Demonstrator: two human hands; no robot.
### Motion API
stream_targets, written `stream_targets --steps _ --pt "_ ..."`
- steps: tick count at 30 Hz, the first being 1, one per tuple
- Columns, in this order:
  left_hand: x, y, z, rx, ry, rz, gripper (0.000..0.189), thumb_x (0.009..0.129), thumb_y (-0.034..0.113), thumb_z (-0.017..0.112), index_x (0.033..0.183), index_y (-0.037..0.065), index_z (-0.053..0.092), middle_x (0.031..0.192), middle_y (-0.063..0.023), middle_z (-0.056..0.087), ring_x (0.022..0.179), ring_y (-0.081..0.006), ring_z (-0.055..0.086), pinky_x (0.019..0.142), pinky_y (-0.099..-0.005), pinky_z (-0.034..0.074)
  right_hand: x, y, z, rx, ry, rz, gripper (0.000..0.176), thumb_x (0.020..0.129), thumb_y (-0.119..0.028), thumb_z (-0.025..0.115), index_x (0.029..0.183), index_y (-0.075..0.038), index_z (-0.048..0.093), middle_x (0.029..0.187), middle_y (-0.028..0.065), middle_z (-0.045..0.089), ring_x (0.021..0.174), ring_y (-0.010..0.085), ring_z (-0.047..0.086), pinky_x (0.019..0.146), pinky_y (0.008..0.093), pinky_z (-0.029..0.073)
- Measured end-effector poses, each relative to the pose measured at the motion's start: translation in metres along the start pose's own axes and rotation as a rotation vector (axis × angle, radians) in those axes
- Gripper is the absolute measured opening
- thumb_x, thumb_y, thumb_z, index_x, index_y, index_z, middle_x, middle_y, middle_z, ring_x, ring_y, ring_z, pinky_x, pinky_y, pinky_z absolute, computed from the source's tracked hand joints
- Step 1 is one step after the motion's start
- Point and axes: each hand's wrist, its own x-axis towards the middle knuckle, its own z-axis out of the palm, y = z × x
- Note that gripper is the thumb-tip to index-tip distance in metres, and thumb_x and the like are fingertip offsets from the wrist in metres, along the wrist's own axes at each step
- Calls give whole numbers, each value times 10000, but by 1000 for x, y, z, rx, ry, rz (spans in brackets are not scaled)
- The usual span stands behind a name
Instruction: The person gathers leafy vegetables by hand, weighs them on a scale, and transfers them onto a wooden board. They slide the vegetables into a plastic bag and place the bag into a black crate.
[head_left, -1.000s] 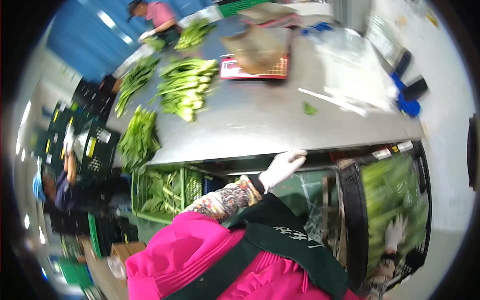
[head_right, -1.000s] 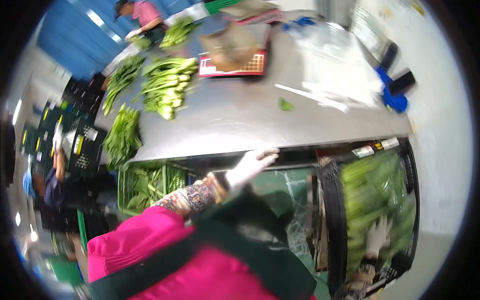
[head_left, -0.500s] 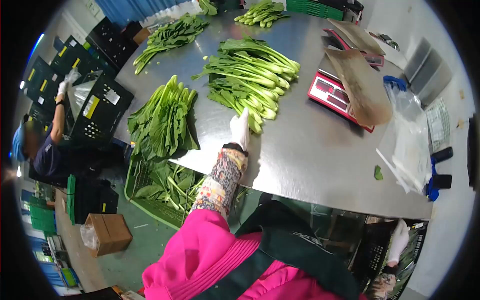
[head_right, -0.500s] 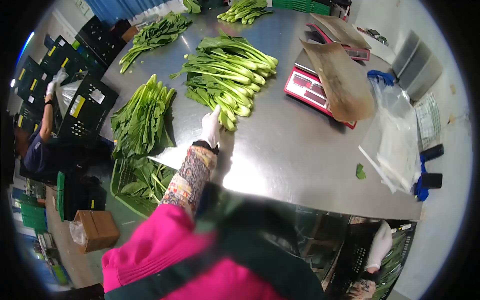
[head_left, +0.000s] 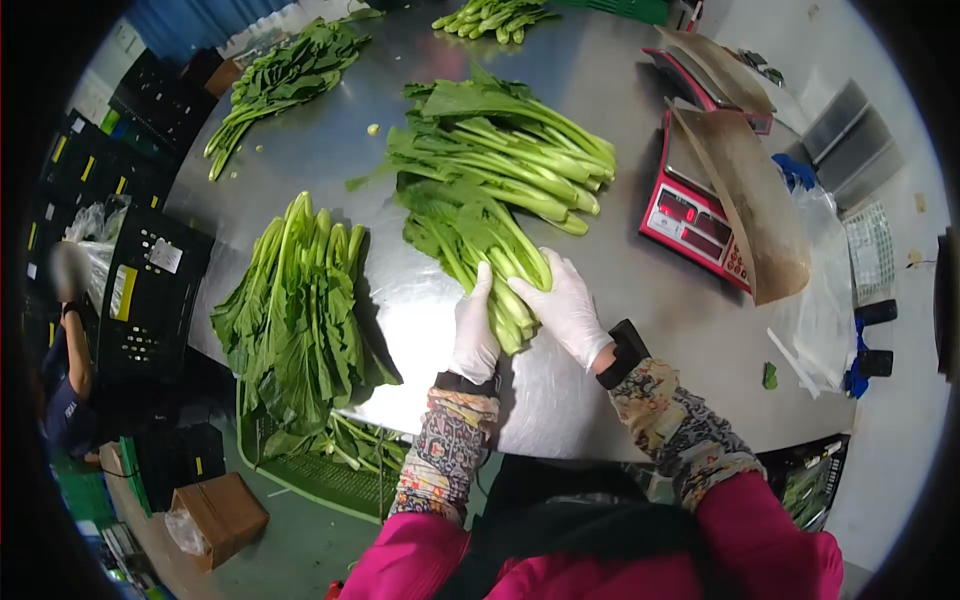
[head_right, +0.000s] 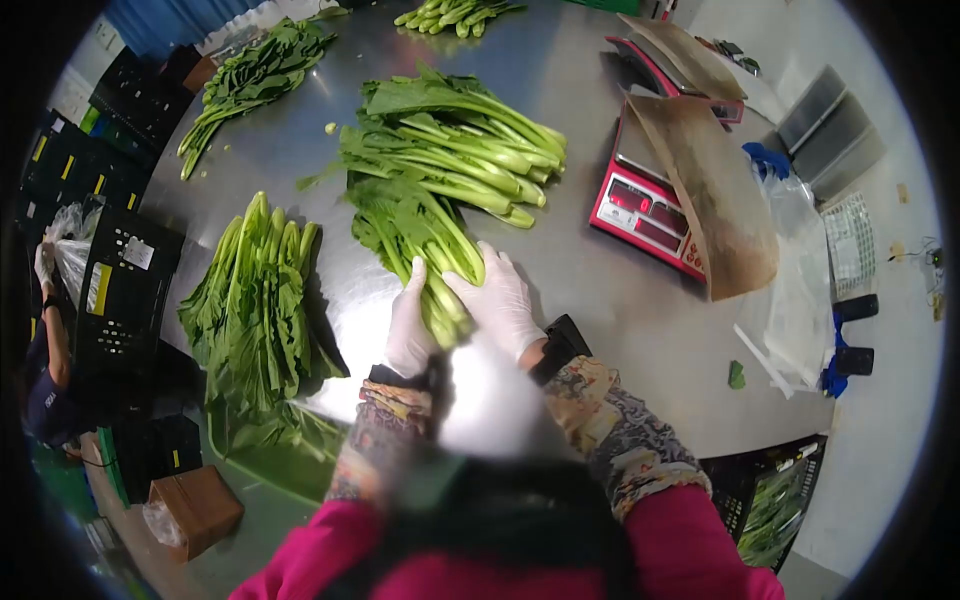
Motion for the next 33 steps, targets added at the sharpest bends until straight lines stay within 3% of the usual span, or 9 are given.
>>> stream_targets --steps 4,5,11,18,23,25,26,28,33 --pt "-43 -3 -8 -86 -66 20 473 915 311 607 1217 -41 513 1051 -121 630 871 -209 640 735 -301 538 -38 -16 -4 -17 -44 -54 708 821 -454 615 1340 -13 420 1303 182 493 1053 369 575 915 418 466" --pt "-42 -17 -11 -41 92 145 446 922 261 599 1248 -28 502 1096 -116 620 907 -207 630 769 -300 527 -45 -18 -5 -134 -62 -89 694 834 -411 606 1359 -9 394 1376 174 438 1084 369 564 926 422 462" --pt "-47 -61 0 -204 156 470 404 935 147 564 1288 -20 460 1203 -122 565 1046 -204 565 890 -307 470 -51 -2 -3 -192 -61 -249 568 862 -267 607 1303 42 424 1243 258 492 1117 410 509 950 441 420" --pt "-114 -77 100 22 146 781 427 941 133 521 1316 -39 408 1244 -159 522 1084 -241 551 933 -354 460 -75 18 -71 481 -231 -253 571 929 -296 562 1352 29 357 1262 255 486 1178 325 497 986 361 394" --pt "-120 -111 184 199 -141 852 469 878 159 615 1270 -33 446 1197 -144 540 1058 -230 538 924 -358 452 -90 48 -164 756 41 -316 600 932 -209 579 1399 31 289 1329 151 449 1235 207 426 1040 327 339" --pt "-122 -120 230 223 -232 773 348 836 34 643 1157 -51 536 965 -111 646 834 -171 634 782 -312 532 -97 42 -219 805 201 -483 564 946 -190 548 1405 4 285 1330 143 451 1229 222 430 1029 330 354" --pt "-100 -132 247 277 -290 957 339 820 41 669 1131 -42 561 989 -103 649 835 -157 634 766 -292 525 -93 48 -238 859 252 -508 518 959 -180 527 1392 -8 300 1326 115 440 1220 201 417 1019 309 359" --pt "-82 -140 284 428 -365 956 320 816 69 695 1098 -30 580 1014 -76 650 877 -146 622 785 -272 507 -82 66 -272 942 268 -456 463 984 -171 489 1390 -31 315 1306 93 451 1169 160 443 988 291 380" --pt "-56 -165 354 128 -495 726 389 872 77 632 1222 -24 494 1116 -85 601 972 -137 588 840 -276 478 -51 99 -322 923 329 -411 454 990 -239 480 1374 -34 350 1244 90 502 1135 149 471 954 288 408"
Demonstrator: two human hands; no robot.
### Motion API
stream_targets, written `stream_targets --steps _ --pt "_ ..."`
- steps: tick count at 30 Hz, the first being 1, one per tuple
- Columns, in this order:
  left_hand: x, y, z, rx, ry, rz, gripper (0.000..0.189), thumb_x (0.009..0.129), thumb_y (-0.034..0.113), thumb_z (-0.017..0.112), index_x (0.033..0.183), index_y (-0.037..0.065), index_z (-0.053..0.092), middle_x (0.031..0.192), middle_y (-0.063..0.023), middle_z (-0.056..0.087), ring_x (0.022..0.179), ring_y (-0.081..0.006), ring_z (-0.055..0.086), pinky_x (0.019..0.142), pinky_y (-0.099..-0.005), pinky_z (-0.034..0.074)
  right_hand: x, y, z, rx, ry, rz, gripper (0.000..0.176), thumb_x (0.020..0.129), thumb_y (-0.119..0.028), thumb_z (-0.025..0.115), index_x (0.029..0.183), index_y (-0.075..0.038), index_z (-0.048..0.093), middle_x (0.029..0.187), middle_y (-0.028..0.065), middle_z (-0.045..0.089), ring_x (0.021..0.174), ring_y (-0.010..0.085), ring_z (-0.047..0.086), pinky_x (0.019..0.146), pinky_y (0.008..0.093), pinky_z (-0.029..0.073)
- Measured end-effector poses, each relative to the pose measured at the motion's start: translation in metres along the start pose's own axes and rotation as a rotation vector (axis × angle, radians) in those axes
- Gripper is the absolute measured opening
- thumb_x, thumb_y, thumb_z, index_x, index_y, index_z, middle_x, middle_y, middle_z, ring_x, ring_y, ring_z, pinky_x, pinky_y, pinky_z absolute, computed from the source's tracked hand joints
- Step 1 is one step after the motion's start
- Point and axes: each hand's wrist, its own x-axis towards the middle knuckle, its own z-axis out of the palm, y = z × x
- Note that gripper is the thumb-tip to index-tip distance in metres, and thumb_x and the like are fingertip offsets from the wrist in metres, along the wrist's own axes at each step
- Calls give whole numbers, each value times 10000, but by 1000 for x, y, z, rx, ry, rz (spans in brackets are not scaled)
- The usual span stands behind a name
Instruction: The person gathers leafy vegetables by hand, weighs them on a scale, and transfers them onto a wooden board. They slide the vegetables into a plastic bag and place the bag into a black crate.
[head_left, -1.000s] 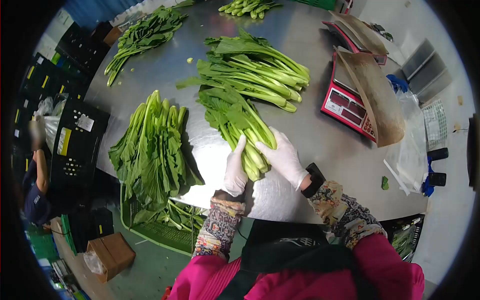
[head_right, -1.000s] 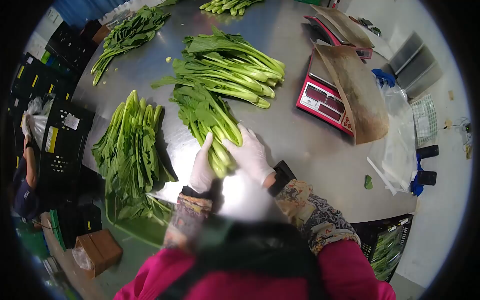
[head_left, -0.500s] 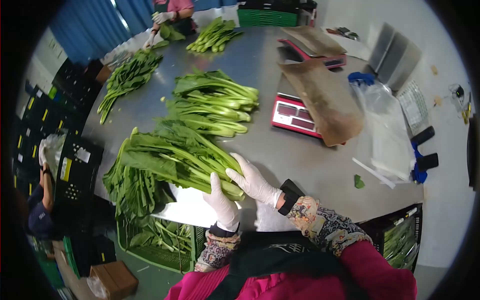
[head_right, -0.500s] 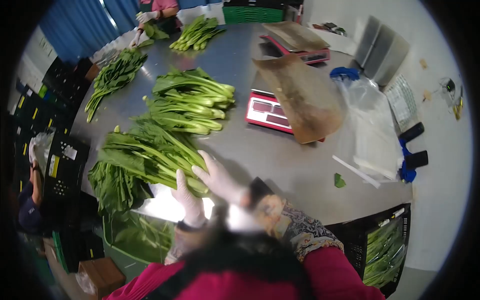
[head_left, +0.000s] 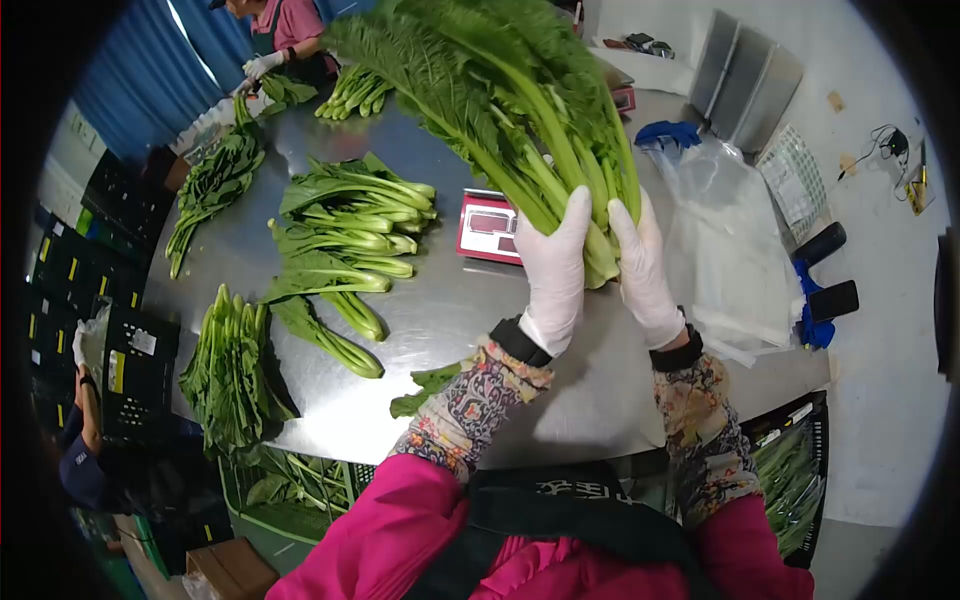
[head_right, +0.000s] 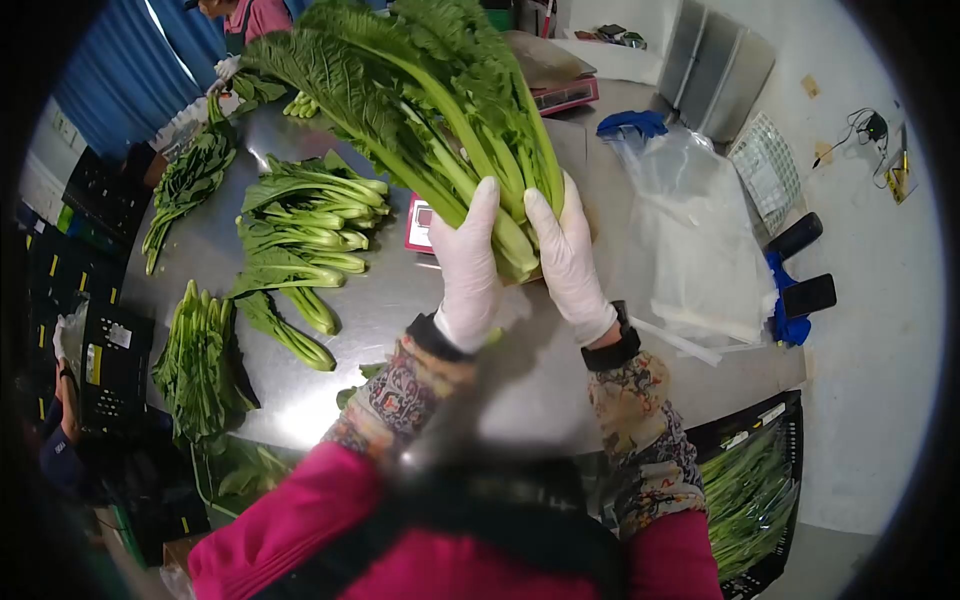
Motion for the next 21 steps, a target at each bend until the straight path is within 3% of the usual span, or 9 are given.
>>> stream_targets --steps 5,7,9,11,13,15,17,19,21 --pt "49 -98 -30 144 162 -199 563 917 266 595 1310 -77 384 1205 -171 548 1097 -244 544 938 -346 425 62 48 -57 -831 -136 253 549 911 -272 566 1355 -14 375 1306 212 483 1237 321 456 982 395 405" --pt "68 -159 -52 1106 513 -329 780 894 432 588 1343 -136 300 1206 -237 537 1137 -322 522 973 -389 396 66 96 -77 -1096 -182 255 561 900 -310 560 1347 -18 388 1323 223 465 1246 362 432 988 435 392" --pt "79 -155 -67 1182 441 -316 903 871 538 554 1347 -176 271 1238 -294 509 1190 -370 482 1000 -375 371 71 109 -81 -1365 -240 244 576 890 -348 554 1339 -21 402 1340 234 447 1256 403 407 994 475 379" --pt "83 -126 -77 561 11 -430 842 897 510 524 1354 -158 292 1296 -305 472 1225 -364 462 1012 -340 362 66 104 -78 -1620 -189 50 600 892 -415 514 1341 -31 411 1343 224 441 1269 413 377 1010 503 353" --pt "67 -76 -74 599 0 -362 681 943 416 490 1348 -115 355 1317 -278 478 1239 -325 470 1006 -322 372 78 100 -96 -1389 -245 94 623 892 -430 501 1353 -19 416 1383 224 416 1309 390 345 1064 482 306" --pt "30 -26 -84 642 -68 -77 560 961 307 504 1335 -94 390 1302 -247 507 1226 -300 489 998 -338 387 72 97 -114 -1186 -37 -147 498 888 -348 544 1195 44 556 1263 258 524 1210 384 467 1040 422 342" --pt "-13 -9 -114 745 19 -24 486 949 195 538 1333 -73 408 1321 -222 500 1236 -267 478 1011 -357 384 59 70 -121 -1076 -8 -157 366 899 -249 550 1112 44 605 1151 234 599 1123 357 545 980 388 405" --pt "-72 -13 -152 969 98 -96 538 884 181 633 1322 -58 433 1308 -232 497 1247 -290 461 1020 -381 381 51 73 -142 -1029 22 -106 324 919 -216 533 1107 38 605 1150 212 606 1109 333 555 973 369 410" --pt "-117 -19 -169 1360 -64 -211 670 812 234 702 1342 -49 407 1313 -247 469 1257 -361 429 1028 -417 371 42 70 -148 -990 25 -49 307 938 -200 511 1108 37 604 1157 194 607 1104 311 560 971 351 410"
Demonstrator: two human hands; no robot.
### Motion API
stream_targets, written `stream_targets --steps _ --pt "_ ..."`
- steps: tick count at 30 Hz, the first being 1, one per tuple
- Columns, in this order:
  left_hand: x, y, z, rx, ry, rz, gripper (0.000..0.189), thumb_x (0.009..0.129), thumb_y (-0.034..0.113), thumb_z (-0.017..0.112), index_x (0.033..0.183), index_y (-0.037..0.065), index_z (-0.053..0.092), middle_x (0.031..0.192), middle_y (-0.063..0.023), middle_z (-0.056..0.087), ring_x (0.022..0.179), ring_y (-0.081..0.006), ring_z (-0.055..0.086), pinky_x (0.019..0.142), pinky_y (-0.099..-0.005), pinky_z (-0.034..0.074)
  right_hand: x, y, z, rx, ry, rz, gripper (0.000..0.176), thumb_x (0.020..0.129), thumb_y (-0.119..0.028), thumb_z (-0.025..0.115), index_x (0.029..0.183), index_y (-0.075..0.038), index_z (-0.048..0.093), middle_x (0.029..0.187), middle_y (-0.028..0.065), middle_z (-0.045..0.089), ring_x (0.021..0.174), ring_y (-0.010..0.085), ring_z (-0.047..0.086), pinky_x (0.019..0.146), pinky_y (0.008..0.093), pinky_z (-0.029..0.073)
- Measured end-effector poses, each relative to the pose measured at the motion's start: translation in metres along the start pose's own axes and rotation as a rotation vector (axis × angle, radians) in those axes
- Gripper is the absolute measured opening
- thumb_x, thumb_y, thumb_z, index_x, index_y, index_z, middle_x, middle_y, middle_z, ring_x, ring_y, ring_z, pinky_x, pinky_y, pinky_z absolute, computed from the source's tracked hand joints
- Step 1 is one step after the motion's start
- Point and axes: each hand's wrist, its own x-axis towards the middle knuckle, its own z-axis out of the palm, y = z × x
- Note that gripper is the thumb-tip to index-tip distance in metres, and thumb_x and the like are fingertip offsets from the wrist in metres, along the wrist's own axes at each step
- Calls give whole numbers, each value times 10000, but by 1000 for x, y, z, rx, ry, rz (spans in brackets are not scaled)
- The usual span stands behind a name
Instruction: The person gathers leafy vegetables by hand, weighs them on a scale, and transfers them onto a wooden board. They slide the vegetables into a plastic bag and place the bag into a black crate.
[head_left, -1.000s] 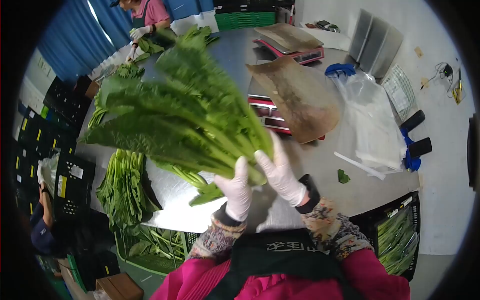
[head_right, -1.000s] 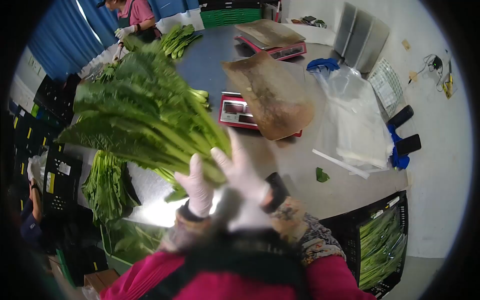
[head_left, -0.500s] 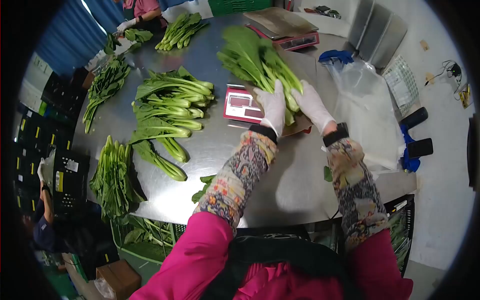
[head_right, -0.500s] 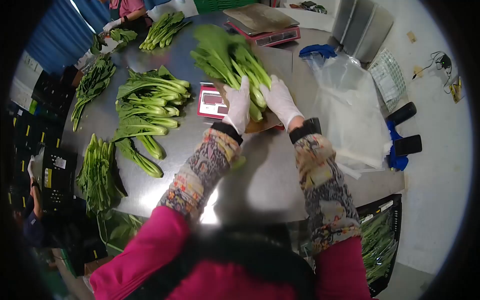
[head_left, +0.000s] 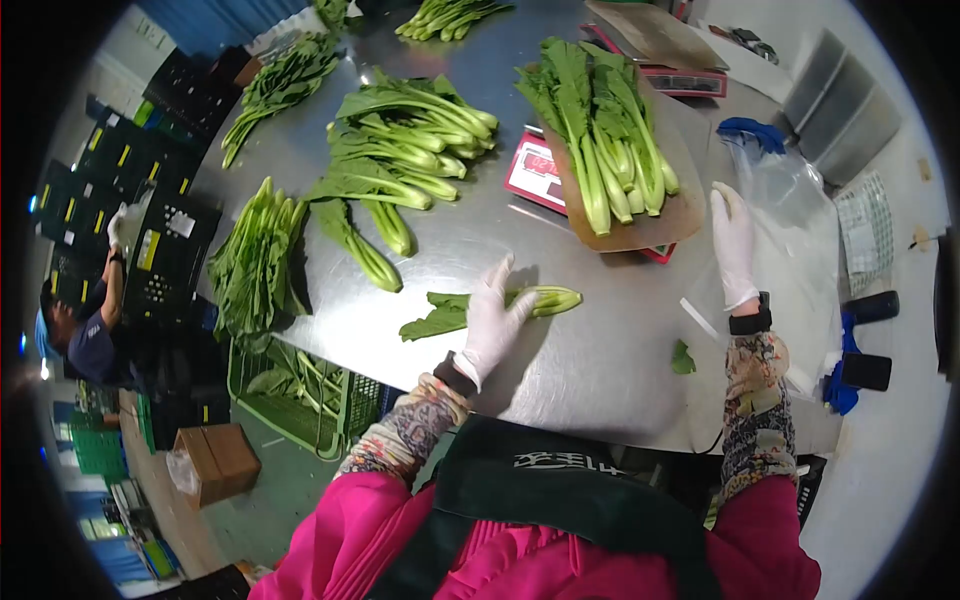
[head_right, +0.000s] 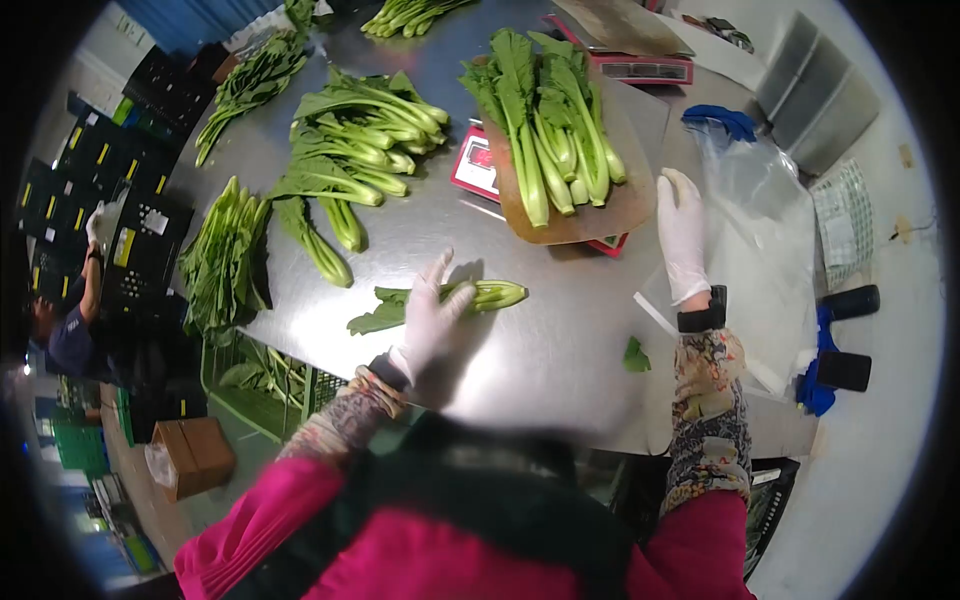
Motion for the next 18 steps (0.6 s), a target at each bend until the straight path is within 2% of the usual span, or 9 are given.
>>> stream_targets --steps 2,3,4,6,7,9,10,14,18 --pt "-23 -6 26 298 76 87 788 745 272 745 1372 -23 369 1319 -256 445 1279 -411 376 1051 -452 331 -8 3 2 21 6 -29 300 944 -190 503 1108 40 605 1161 187 607 1102 299 561 970 343 410" --pt "-22 -16 30 374 -28 85 834 727 260 748 1399 -3 330 1369 -246 403 1326 -413 311 1086 -467 266 -12 0 4 32 31 -53 293 950 -179 495 1108 43 605 1164 179 607 1100 288 562 970 336 409" --pt "-19 -16 34 485 8 141 788 733 250 734 1383 13 356 1300 -204 470 1274 -365 386 1046 -475 293 -16 -7 5 36 34 -64 293 950 -179 495 1108 43 605 1164 179 607 1100 288 562 970 336 409" --pt "-7 -15 33 579 -129 46 591 739 241 678 1283 89 505 1201 -143 539 1163 -321 472 991 -455 332 -28 -22 5 105 1 -36 287 948 -166 498 1099 51 610 1155 178 613 1100 281 564 973 335 406" --pt "-2 -15 28 570 -119 53 591 739 241 678 1283 89 505 1201 -143 539 1163 -321 472 991 -455 332 -31 -29 6 104 2 -27 275 947 -153 503 1086 53 620 1147 157 625 1093 252 573 968 323 410" --pt "7 -17 17 709 -321 167 415 745 262 663 1139 149 601 1052 -80 567 1028 -274 519 924 -433 354 -35 -36 7 166 -2 5 265 946 -142 503 1083 50 624 1142 145 631 1086 236 577 963 314 414" --pt "8 -16 3 656 -255 247 320 751 225 640 1065 163 635 1014 -71 566 1006 -280 525 946 -435 344 -37 -42 6 234 -12 53 256 945 -131 504 1080 48 627 1137 133 636 1079 220 581 958 306 417" --pt "29 6 -71 574 -34 586 384 731 126 635 1113 165 628 986 -62 550 993 -253 524 1003 -458 329 -41 -62 -1 224 31 58 239 939 -112 507 1069 44 634 1100 112 652 1042 196 593 938 292 428" --pt "104 38 -91 464 105 859 426 725 110 656 1144 180 622 950 -41 537 1013 -237 520 1078 -526 273 -41 -53 9 94 105 53 229 935 -108 511 1055 41 638 1069 111 660 1014 184 599 920 284 434"
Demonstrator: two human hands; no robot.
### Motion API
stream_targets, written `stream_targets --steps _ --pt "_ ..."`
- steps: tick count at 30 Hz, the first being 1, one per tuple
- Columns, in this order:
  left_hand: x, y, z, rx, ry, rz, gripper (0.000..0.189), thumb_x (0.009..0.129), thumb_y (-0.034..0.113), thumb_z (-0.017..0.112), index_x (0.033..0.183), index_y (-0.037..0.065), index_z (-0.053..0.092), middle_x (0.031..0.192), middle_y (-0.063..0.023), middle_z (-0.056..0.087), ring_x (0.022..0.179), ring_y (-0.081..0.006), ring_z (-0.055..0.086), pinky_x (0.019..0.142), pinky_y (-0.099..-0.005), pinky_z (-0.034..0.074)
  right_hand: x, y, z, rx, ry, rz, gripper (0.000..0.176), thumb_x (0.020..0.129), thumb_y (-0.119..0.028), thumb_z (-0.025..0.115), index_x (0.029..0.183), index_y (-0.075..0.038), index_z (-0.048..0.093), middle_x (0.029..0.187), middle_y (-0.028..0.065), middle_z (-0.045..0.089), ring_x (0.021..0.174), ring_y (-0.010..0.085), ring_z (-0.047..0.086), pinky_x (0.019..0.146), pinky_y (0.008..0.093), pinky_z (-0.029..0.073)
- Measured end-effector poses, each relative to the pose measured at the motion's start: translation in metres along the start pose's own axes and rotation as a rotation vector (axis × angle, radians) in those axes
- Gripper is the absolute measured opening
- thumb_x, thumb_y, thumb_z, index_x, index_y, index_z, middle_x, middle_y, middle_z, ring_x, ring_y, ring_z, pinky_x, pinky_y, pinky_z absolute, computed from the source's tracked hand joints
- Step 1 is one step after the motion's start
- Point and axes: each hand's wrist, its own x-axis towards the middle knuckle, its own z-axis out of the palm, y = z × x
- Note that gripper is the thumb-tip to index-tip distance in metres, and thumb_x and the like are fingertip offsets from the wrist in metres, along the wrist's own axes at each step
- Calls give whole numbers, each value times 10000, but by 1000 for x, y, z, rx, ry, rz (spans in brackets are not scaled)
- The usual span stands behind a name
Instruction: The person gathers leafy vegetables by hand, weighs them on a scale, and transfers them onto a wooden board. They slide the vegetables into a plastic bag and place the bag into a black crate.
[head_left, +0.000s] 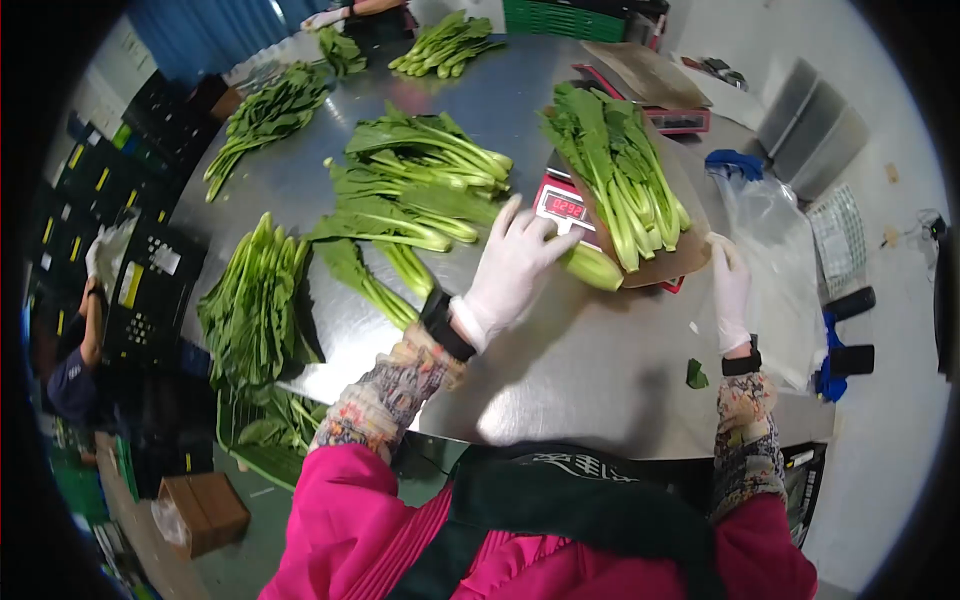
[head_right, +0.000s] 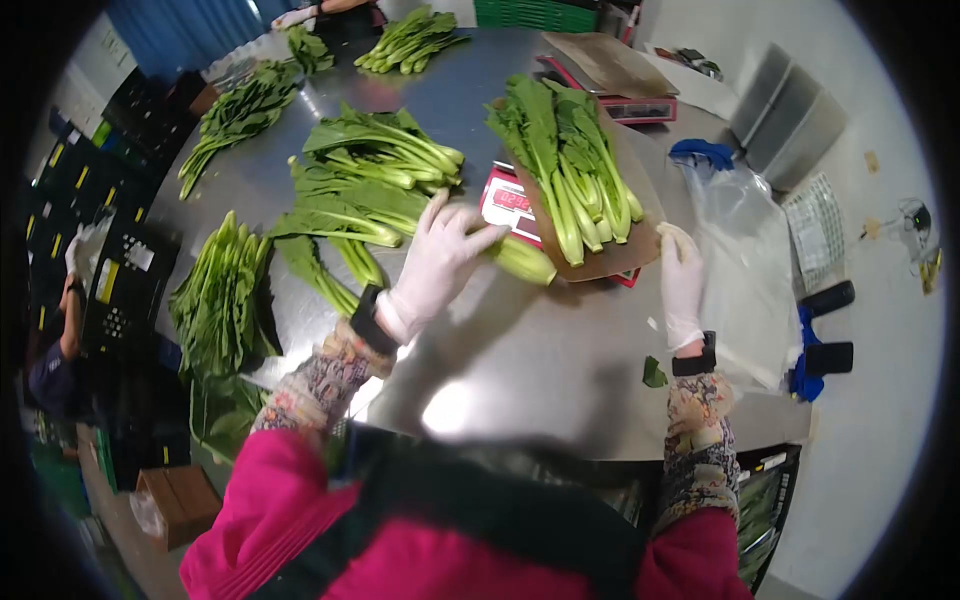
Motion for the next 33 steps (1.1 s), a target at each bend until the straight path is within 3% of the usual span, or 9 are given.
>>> stream_targets --steps 6,11,13,16,20,24,28,30,33 --pt "105 -8 46 -23 158 38 699 743 34 625 1393 147 396 1395 -112 421 1312 -340 358 1101 -533 222 9 -4 18 163 -22 155 221 930 -114 519 1037 29 649 1020 90 672 948 176 613 876 277 451" --pt "93 -9 100 -697 483 -640 712 792 107 683 1371 -56 303 1307 -232 420 1224 -312 422 1023 -373 366 60 14 4 -141 -10 115 364 949 -255 508 1092 63 611 1067 171 660 961 208 615 880 303 447" --pt "87 -19 133 -1428 263 -949 653 871 225 655 1357 -57 323 1218 -176 499 1117 -239 495 934 -347 420 96 48 25 -206 10 118 384 938 -273 525 1119 58 599 1060 153 664 960 219 617 878 306 450" --pt "108 -9 104 -1469 10 -1172 641 900 346 618 1330 -64 376 1209 -165 538 1122 -235 496 945 -338 406 137 40 44 -5 -225 349 422 917 -292 554 1169 46 576 1061 118 663 958 227 620 877 310 460" --pt "87 -54 114 -1220 -45 -828 472 930 255 571 1273 -52 467 1153 -176 621 1041 -233 593 913 -322 451 107 -54 37 315 -969 625 444 893 -263 580 1225 30 539 1132 83 622 1042 196 588 935 313 443" --pt "29 -56 31 -850 -383 -478 591 885 292 630 1332 -32 420 1163 -237 604 1081 -317 599 912 -358 467 -66 -100 65 789 -710 549 459 897 -55 560 1324 -10 398 1127 61 610 906 113 620 631 223 514" --pt "-48 -29 23 -611 -793 -558 644 790 278 717 1328 44 452 1059 -250 631 1010 -378 607 888 -405 474 -191 -93 91 777 -886 909 378 914 -33 532 1288 -37 472 1143 73 604 996 140 595 716 252 500" --pt "-69 -11 28 -462 -831 -568 589 768 242 727 1288 82 499 1014 -235 645 968 -371 622 844 -409 487 -212 -70 71 437 -881 377 291 865 -132 649 1127 -28 579 1082 139 628 873 147 610 709 290 509" --pt "-83 -12 37 -483 -737 -518 559 764 242 728 1261 91 521 1008 -216 650 954 -363 627 821 -415 493 -209 -59 31 -180 -496 -34 351 819 -95 617 1159 -22 567 1133 179 588 1078 348 556 918 416 445"
